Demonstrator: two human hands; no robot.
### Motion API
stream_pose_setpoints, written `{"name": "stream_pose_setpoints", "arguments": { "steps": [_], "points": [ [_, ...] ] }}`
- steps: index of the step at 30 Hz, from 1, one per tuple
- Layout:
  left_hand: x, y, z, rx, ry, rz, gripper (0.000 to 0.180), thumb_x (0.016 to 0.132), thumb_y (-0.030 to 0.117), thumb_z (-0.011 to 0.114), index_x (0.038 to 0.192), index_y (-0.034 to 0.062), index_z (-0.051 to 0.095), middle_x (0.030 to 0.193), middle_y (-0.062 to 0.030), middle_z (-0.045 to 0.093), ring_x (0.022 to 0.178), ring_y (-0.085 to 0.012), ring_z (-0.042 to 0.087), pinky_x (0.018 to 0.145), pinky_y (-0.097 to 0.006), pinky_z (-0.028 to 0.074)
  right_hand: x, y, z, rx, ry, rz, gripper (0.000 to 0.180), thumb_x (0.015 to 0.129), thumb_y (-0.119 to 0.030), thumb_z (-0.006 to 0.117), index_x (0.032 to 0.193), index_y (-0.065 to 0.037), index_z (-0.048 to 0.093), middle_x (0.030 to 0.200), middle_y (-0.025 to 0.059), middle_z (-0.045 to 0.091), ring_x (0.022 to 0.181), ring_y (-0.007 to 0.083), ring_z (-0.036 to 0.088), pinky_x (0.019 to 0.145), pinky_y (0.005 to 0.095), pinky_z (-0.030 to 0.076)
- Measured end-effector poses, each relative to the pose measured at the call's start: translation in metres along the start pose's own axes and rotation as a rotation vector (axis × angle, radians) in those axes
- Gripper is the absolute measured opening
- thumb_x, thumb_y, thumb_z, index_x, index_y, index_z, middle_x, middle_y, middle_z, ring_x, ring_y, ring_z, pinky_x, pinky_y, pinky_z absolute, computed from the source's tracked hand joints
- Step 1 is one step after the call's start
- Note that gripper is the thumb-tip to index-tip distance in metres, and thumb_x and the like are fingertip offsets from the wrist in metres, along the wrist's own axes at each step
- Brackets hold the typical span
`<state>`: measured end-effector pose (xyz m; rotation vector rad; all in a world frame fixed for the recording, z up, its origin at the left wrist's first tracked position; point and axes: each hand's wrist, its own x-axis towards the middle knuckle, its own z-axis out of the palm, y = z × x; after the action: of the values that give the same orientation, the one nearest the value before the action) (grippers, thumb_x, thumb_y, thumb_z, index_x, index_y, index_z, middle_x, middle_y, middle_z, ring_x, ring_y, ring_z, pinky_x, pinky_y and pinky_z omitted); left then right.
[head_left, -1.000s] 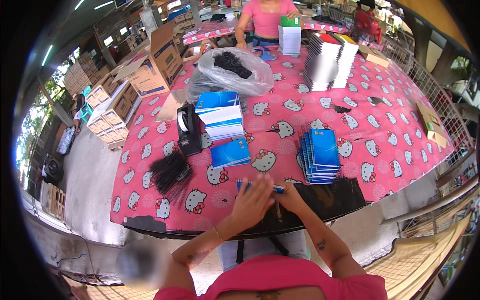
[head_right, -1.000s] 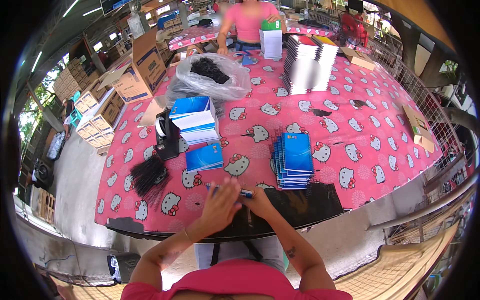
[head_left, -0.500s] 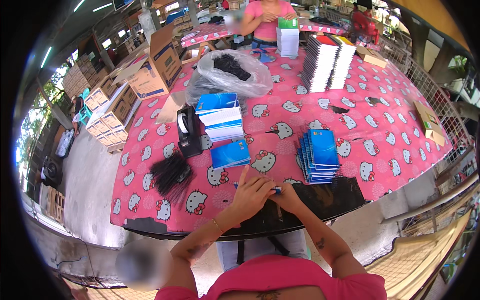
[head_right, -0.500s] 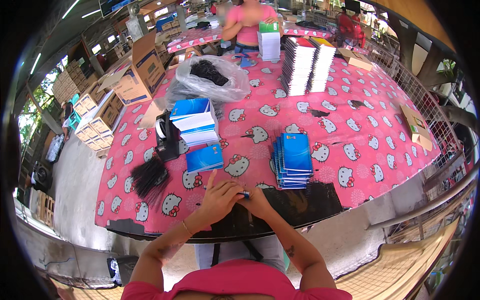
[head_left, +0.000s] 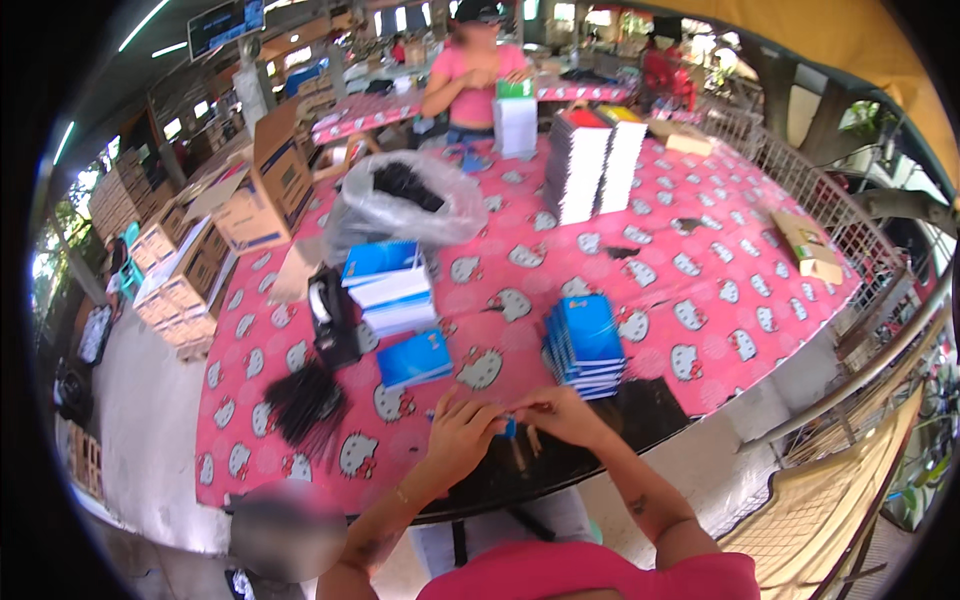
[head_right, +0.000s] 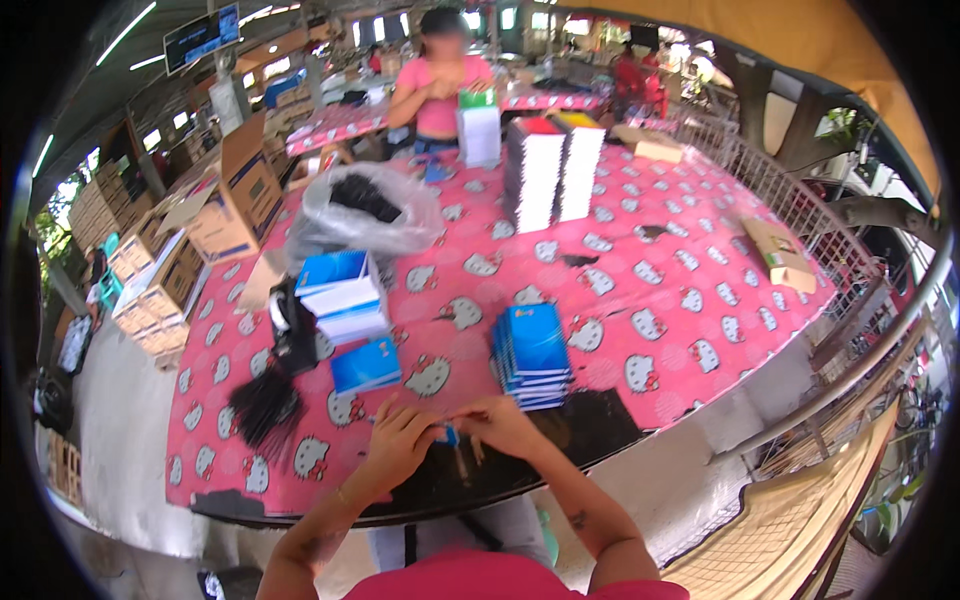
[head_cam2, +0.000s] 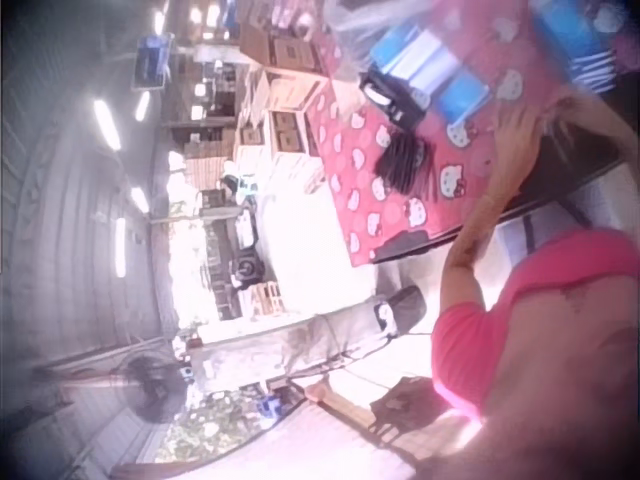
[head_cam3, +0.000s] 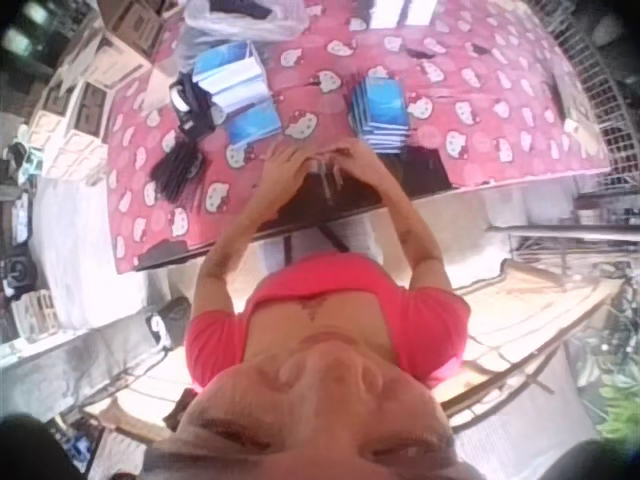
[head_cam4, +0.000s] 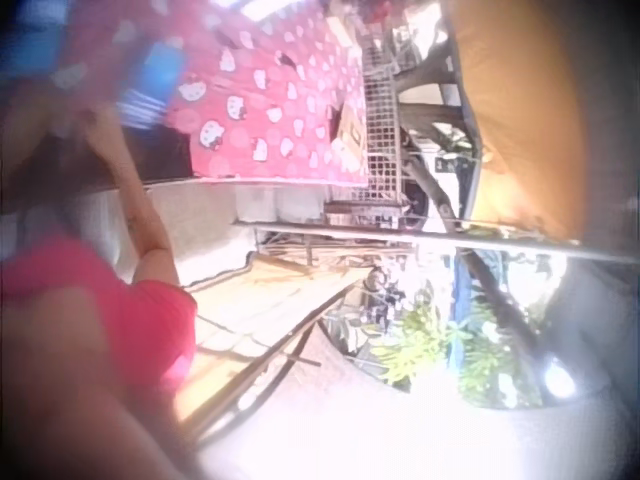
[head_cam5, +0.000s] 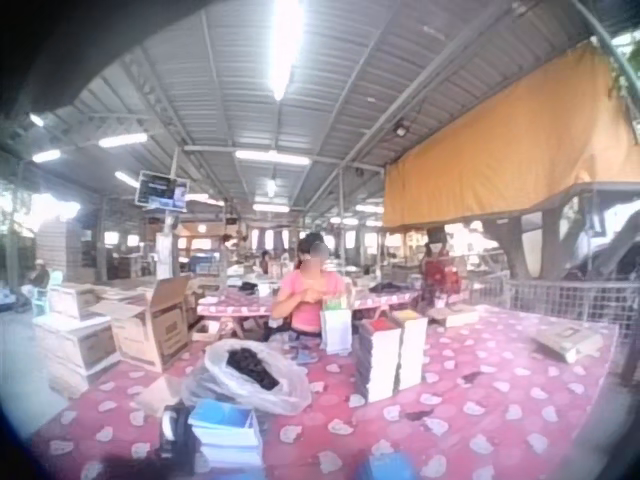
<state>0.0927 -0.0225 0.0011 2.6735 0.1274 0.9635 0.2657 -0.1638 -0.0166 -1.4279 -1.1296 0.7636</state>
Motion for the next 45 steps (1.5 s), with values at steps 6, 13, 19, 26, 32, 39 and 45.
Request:
{"name": "stream_pose_setpoints", "arguments": {
  "steps": [6, 13, 19, 26, 32, 39, 45],
  "points": [
    [0.001, 0.000, -0.008, 0.023, -0.048, 0.009, 0.024, 0.084, 0.025, 0.075, 0.099, 0.0075, 0.067, 0.086, -0.0076, 0.064, 0.084, -0.0282, 0.061, 0.082, -0.043, 0.044, 0.008, -0.011, -0.006, -0.112, -0.069, -0.054, 0.014, 0.087, -0.006, 0.074, 0.098, 0.002, 0.070, 0.086, 0.0075, 0.070, 0.080, 0.0118, 0.067, 0.074, 0.0275, 0.055],
    [0.001, 0.007, -0.014, 0.046, -0.070, 0.020, 0.024, 0.084, 0.018, 0.074, 0.104, 0.0074, 0.067, 0.089, -0.0082, 0.063, 0.086, -0.0288, 0.061, 0.077, -0.043, 0.046, 0.006, -0.012, 0.019, -0.467, 0.154, -0.196, 0.020, 0.081, -0.012, 0.076, 0.089, 0.001, 0.064, 0.074, 0.0117, 0.062, 0.072, 0.0229, 0.067, 0.067, 0.0335, 0.054],
    [0.002, 0.004, -0.023, -0.005, -0.118, 0.040, 0.028, 0.082, 0.007, 0.070, 0.110, 0.0083, 0.066, 0.102, -0.0092, 0.063, 0.093, -0.0301, 0.061, 0.080, -0.044, 0.047, 0.000, -0.010, 0.029, 0.189, 0.180, -0.131, 0.022, 0.088, -0.016, 0.073, 0.102, -0.001, 0.065, 0.085, 0.0177, 0.066, 0.076, 0.0308, 0.067, 0.068, 0.0362, 0.051],
    [0.001, -0.058, -0.023, -0.181, 0.180, -0.193, 0.011, 0.087, 0.010, 0.071, 0.097, 0.0053, 0.069, 0.106, -0.0136, 0.067, 0.099, -0.0324, 0.065, 0.080, -0.043, 0.051, -0.017, -0.050, 0.019, -0.354, 0.206, -0.102, 0.038, 0.092, -0.008, 0.064, 0.129, -0.006, 0.062, 0.100, 0.0256, 0.067, 0.096, 0.0391, 0.066, 0.081, 0.0414, 0.051],
    [-0.023, -0.113, -0.021, 0.313, -0.040, -0.188, 0.026, 0.086, 0.007, 0.068, 0.112, 0.0045, 0.067, 0.115, -0.0169, 0.067, 0.108, -0.0360, 0.063, 0.087, -0.045, 0.053, -0.015, -0.056, -0.040, -1.046, 0.571, -0.269, 0.065, 0.076, -0.002, 0.067, 0.139, -0.005, 0.054, 0.142, 0.0162, 0.054, 0.130, 0.0371, 0.051, 0.105, 0.0485, 0.043],
    [-0.037, -0.129, -0.016, 0.410, -0.105, -0.029, 0.048, 0.072, -0.002, 0.064, 0.120, -0.0005, 0.061, 0.118, -0.0182, 0.064, 0.110, -0.0375, 0.062, 0.095, -0.045, 0.052, -0.005, -0.029, -0.065, -1.317, 0.443, -0.102, 0.086, 0.084, -0.065, 0.062, 0.145, -0.007, 0.046, 0.148, 0.0156, 0.047, 0.138, 0.0334, 0.042, 0.110, 0.0617, 0.030],
    [-0.008, -0.072, -0.039, 0.359, 0.024, -0.038, 0.046, 0.071, -0.003, 0.062, 0.117, -0.0004, 0.060, 0.109, -0.0140, 0.063, 0.097, -0.0322, 0.059, 0.086, -0.045, 0.047, 0.001, -0.051, -0.012, -0.686, 0.313, -0.441, 0.071, 0.083, -0.032, 0.079, 0.141, -0.005, 0.049, 0.140, 0.0179, 0.052, 0.134, 0.0347, 0.047, 0.109, 0.0492, 0.037]
  ]
}}
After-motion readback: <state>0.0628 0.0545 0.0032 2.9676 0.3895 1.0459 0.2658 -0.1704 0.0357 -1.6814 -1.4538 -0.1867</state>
